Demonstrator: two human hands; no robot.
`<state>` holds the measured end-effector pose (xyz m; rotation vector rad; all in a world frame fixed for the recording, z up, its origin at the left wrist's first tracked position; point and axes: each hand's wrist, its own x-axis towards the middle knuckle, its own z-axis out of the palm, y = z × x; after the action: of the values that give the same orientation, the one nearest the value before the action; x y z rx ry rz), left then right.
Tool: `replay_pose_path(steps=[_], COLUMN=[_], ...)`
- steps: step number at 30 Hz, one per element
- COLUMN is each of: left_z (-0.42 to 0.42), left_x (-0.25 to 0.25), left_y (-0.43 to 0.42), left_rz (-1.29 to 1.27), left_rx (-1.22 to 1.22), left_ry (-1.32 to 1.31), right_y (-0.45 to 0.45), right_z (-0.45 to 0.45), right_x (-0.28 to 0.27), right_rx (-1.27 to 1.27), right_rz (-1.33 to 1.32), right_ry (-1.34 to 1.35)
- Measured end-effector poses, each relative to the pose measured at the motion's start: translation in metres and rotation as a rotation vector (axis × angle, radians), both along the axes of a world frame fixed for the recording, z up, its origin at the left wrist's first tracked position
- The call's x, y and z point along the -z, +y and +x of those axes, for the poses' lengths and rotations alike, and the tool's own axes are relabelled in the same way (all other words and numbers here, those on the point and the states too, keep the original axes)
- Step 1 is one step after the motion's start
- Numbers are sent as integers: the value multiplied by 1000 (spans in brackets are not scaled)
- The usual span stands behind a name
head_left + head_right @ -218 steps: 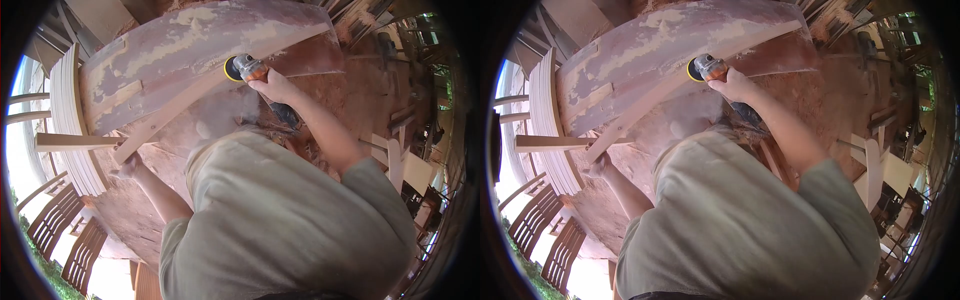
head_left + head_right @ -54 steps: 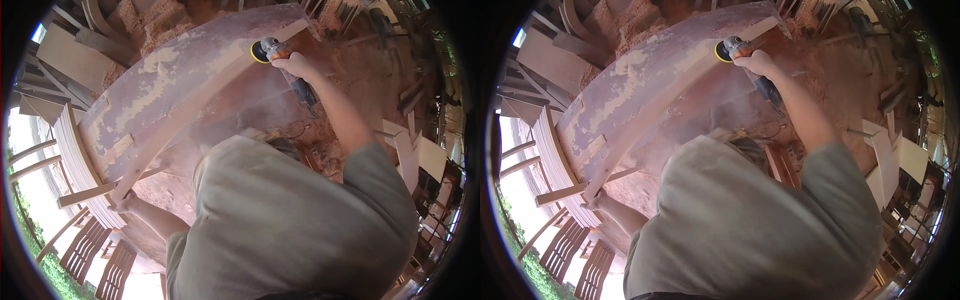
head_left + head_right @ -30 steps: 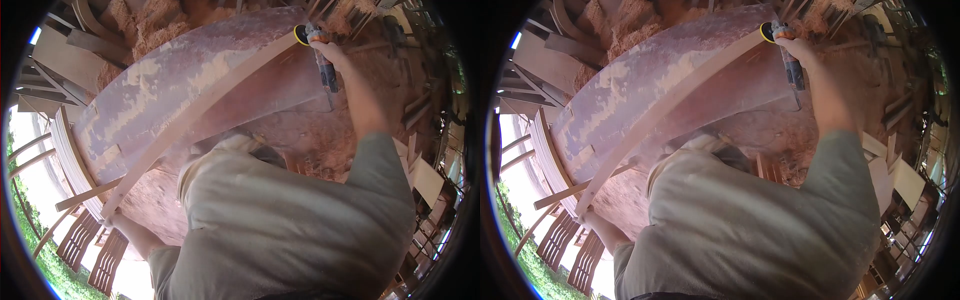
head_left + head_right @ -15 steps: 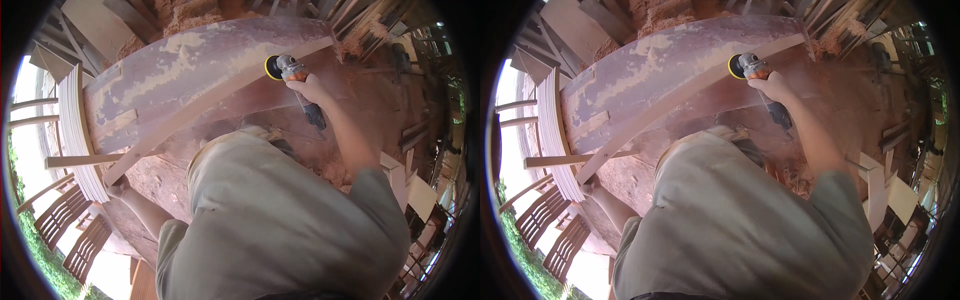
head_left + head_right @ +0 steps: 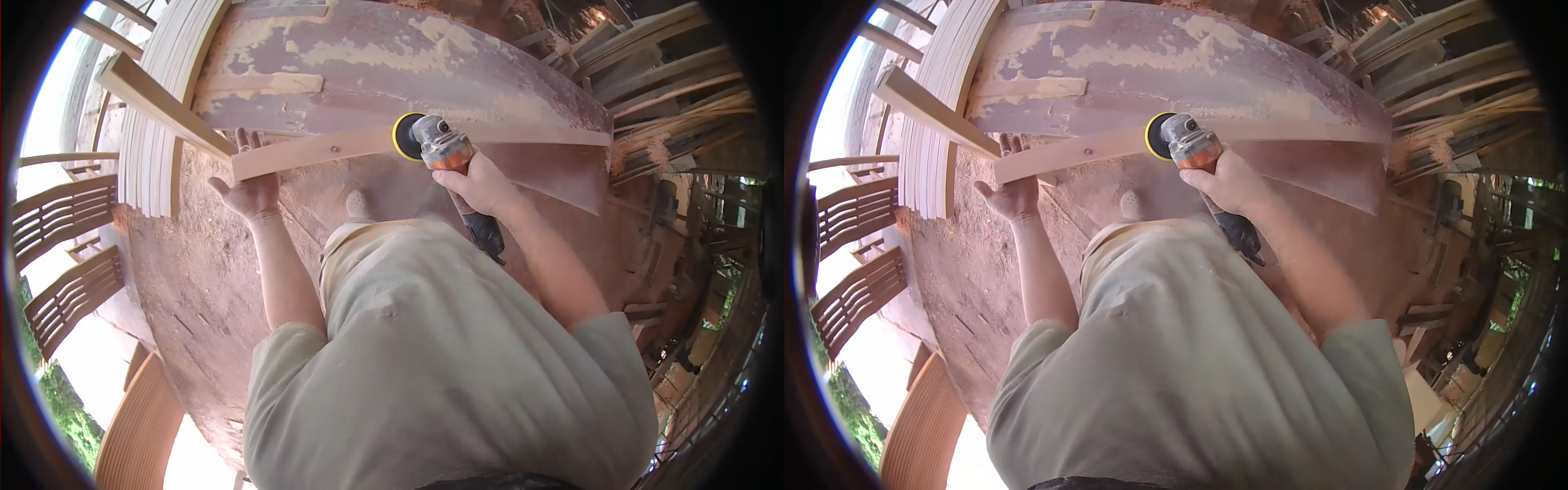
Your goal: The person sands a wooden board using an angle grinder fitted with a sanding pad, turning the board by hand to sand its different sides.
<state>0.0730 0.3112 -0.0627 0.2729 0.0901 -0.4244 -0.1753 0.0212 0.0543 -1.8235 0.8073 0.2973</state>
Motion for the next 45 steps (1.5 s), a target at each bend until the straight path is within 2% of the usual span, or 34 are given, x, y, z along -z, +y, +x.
replay_pose_path(steps=[1,6,12,21,25,28,31,33,35,37,39,41,42,45], left_z=[0,-3,-6,0,2,5,16,21,20,19,22,18,19,25], left_x=[7,6,9,6,-1,-5,5,20,11,0,6,-7,-21,-22], left_y=[3,-4,-2,-7,-9,-6,-1,-2,-1,-3,3,7,9,46], left_rz=[-130,-157,-247,-182,18,54,-60,-394,-393,-171,-211,-228,-105,28], left_rx=[44,-7,-15,37,-27,31,119,171,180,35,84,162,29,-5], left_ry=[-32,34,55,34,-48,-68,-30,-268,-211,-34,-68,-66,139,-10], right_y=[12,69,99,148,166,153,134,113,87,67,52,36,25,-3], right_z=[11,61,106,155,174,168,147,123,101,76,54,35,24,3], right_x=[-7,-20,-16,-34,-50,-49,-47,-38,-22,-17,-18,-18,-8,-6], right_rx=[-26,-202,-254,-361,-391,-357,-305,-258,-187,-116,-49,25,51,55], right_rz=[1,-71,-161,-197,-185,-193,-210,-235,-151,-137,-115,-202,-186,-151], right_ry=[3,-100,-60,-47,-77,-28,6,28,121,76,26,77,60,122])
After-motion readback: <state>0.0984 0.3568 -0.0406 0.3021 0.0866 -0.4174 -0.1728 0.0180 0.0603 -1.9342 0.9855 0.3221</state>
